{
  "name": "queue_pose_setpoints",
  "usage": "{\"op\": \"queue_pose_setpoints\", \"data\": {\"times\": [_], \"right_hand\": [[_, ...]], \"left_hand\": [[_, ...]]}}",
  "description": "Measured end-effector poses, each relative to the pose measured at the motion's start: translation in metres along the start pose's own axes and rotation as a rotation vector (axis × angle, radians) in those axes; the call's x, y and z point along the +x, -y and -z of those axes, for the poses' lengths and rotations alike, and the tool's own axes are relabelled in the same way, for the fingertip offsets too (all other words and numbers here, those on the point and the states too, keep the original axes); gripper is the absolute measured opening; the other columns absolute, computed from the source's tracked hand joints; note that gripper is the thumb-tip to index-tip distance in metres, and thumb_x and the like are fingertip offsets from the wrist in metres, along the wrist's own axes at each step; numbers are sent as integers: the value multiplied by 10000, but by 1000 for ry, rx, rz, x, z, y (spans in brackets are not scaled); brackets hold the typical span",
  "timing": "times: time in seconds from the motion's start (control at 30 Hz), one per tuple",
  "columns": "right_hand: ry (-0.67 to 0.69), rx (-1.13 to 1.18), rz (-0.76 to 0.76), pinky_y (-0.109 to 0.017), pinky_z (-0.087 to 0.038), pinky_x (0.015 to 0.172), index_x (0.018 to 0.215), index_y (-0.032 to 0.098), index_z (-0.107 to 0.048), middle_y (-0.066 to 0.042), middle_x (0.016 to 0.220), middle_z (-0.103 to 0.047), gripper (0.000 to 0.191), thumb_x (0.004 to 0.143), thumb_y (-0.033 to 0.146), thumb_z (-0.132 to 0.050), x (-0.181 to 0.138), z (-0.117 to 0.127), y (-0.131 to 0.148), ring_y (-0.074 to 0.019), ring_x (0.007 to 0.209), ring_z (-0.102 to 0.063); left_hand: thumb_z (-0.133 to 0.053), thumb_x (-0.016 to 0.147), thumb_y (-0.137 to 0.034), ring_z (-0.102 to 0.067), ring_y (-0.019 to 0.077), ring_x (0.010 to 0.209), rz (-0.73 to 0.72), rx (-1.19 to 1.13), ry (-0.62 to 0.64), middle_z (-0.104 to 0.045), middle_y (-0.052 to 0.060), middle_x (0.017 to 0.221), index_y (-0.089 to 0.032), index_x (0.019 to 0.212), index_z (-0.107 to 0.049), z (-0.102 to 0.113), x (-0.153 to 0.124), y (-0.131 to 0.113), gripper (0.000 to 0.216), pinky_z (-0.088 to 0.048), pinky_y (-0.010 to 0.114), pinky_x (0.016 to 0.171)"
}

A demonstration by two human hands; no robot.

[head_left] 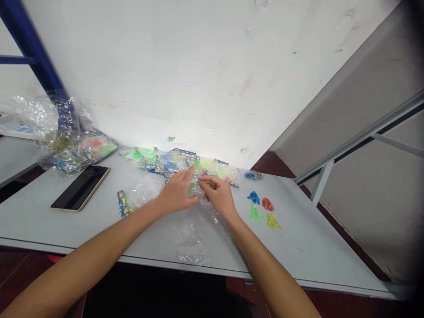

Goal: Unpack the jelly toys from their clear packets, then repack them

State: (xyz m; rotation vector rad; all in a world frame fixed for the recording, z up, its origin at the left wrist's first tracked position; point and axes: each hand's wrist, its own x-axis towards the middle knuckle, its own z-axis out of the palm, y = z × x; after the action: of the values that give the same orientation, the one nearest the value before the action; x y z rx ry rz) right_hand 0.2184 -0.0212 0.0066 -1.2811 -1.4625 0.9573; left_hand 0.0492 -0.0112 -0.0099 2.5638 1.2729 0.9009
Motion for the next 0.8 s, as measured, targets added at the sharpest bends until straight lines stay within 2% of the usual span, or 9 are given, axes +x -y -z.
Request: {"op": "queue_pose_setpoints", "data": {"times": [0.13, 0.27, 0.4, 0.5, 0.6, 0.8], "right_hand": [[30, 38, -6, -239, -420, 435, 919, 193, -662, -17, 768, -678, 290, 755, 428, -706, 0, 2, 2, -95, 472, -514], [51, 27, 9, -246, -441, 470, 893, 189, -666, -16, 765, -672, 278, 747, 422, -715, 2, 4, 2, -103, 514, -534], [118, -6, 12, -252, -450, 509, 850, 197, -687, -25, 763, -674, 241, 755, 417, -699, 2, 3, 1, -142, 624, -593], [170, -14, 57, -279, -492, 647, 861, 215, -698, -28, 826, -704, 169, 782, 361, -667, 0, 0, -1, -167, 757, -641], [208, -6, 73, -304, -497, 752, 877, 224, -702, -23, 871, -719, 139, 799, 321, -643, -2, -2, -2, -176, 821, -659], [168, -42, 55, -302, -485, 717, 892, 214, -705, -24, 852, -704, 260, 847, 447, -597, -2, -1, 1, -184, 786, -636]], "left_hand": [[-561, 795, -333, -529, 299, 1070, 53, -44, -44, -579, 132, 1123, -127, 1543, -142, 5, 2, 4, 882, -415, 451, 956], [-575, 782, -336, -521, 301, 1087, 65, -46, -68, -577, 136, 1141, -124, 1540, -149, 5, 2, 9, 896, -409, 451, 962], [-592, 770, -341, -521, 318, 1103, 60, -46, -21, -582, 145, 1150, -117, 1537, -156, 5, 2, 8, 911, -409, 469, 966], [-578, 781, -340, -510, 322, 1154, 43, -52, 23, -571, 168, 1217, -103, 1535, -158, 4, 1, 6, 895, -390, 473, 1007], [-575, 779, -334, -485, 327, 1220, 24, -61, 33, -548, 167, 1299, -144, 1547, -121, 2, 0, 7, 912, -356, 493, 1047], [-621, 780, -398, -518, 328, 1161, 91, -172, 61, -602, 129, 1196, -197, 1558, -135, 7, 1, 5, 939, -397, 482, 980]]}}
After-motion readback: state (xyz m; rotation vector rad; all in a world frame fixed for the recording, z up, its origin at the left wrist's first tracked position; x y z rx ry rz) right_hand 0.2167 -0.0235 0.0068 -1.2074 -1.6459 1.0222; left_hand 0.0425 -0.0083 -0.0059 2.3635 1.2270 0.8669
